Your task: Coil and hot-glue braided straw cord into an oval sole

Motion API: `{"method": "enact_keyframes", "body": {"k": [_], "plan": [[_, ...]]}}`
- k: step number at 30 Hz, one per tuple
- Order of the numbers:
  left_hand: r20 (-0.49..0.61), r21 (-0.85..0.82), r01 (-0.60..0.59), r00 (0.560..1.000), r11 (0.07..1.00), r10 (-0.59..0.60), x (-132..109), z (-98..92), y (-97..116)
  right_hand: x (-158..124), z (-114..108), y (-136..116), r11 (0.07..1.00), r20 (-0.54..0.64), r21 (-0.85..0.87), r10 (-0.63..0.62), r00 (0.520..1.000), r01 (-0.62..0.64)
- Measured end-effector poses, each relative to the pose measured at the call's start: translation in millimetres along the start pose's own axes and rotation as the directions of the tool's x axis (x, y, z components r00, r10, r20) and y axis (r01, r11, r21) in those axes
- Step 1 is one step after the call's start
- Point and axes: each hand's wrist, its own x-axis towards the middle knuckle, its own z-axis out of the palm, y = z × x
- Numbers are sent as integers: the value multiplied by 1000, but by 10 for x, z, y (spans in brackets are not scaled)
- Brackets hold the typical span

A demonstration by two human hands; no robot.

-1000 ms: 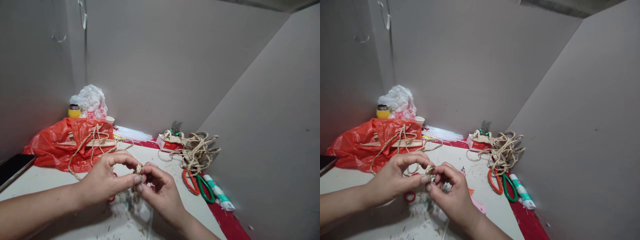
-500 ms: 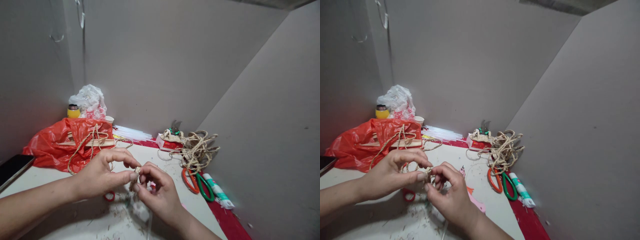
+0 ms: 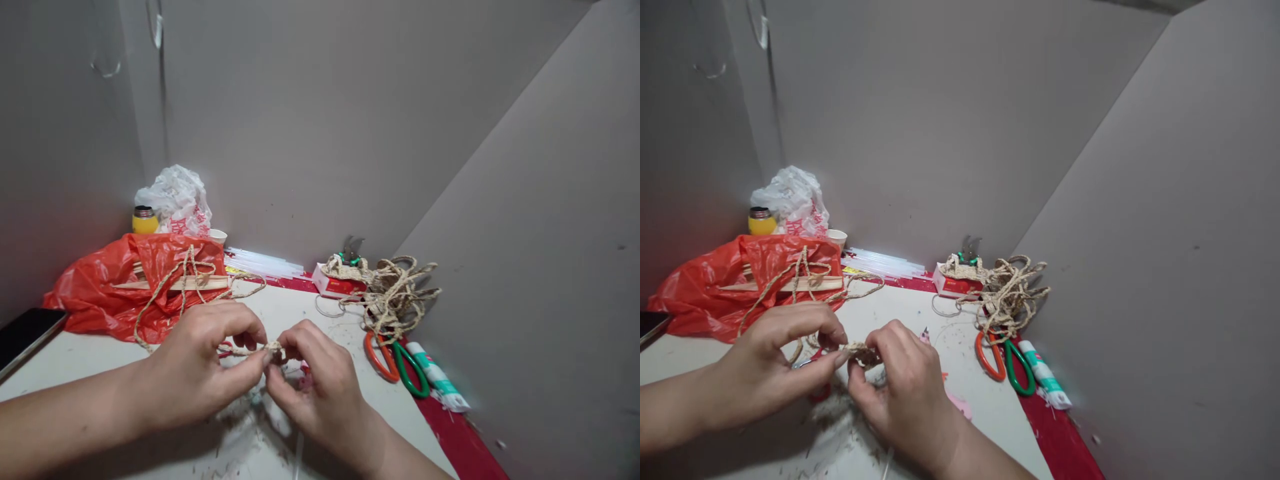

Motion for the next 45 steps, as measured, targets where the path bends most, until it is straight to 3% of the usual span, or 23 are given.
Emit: {"method": "enact_keyframes", "body": {"k": [5, 9, 15, 21, 29, 32, 39, 42, 45], "plan": [[24, -16, 53, 998, 998, -52, 5, 16, -30, -16, 9, 14, 999, 28, 19, 26, 999, -27], [96, -130, 172, 982, 976, -160, 51, 1, -54, -4, 13, -2, 980, 65, 157, 113, 992, -122], [160, -274, 302, 950, 913, -266, 112, 1, -64, 30, 17, -48, 796, 159, 499, 305, 939, -343], [218, -298, 300, 946, 906, -241, 116, 39, -80, 24, 28, -33, 763, 115, 546, 341, 933, -346], [255, -304, 308, 938, 902, -234, 46, 110, -88, -39, 54, -16, 835, 54, 479, 282, 958, -272], [259, -322, 351, 926, 880, -274, 44, 134, -81, -49, 59, -8, 748, 114, 561, 354, 928, -354], [168, -489, 409, 911, 770, -377, 109, 58, -75, -21, 30, -5, 398, 325, 761, 449, 832, -512], [147, -509, 415, 905, 754, -398, 111, 34, -73, -20, 59, 5, 360, 381, 745, 460, 802, -561], [126, -502, 400, 911, 767, -392, 103, 41, -81, -18, 96, 8, 464, 405, 703, 361, 840, -539]]}}
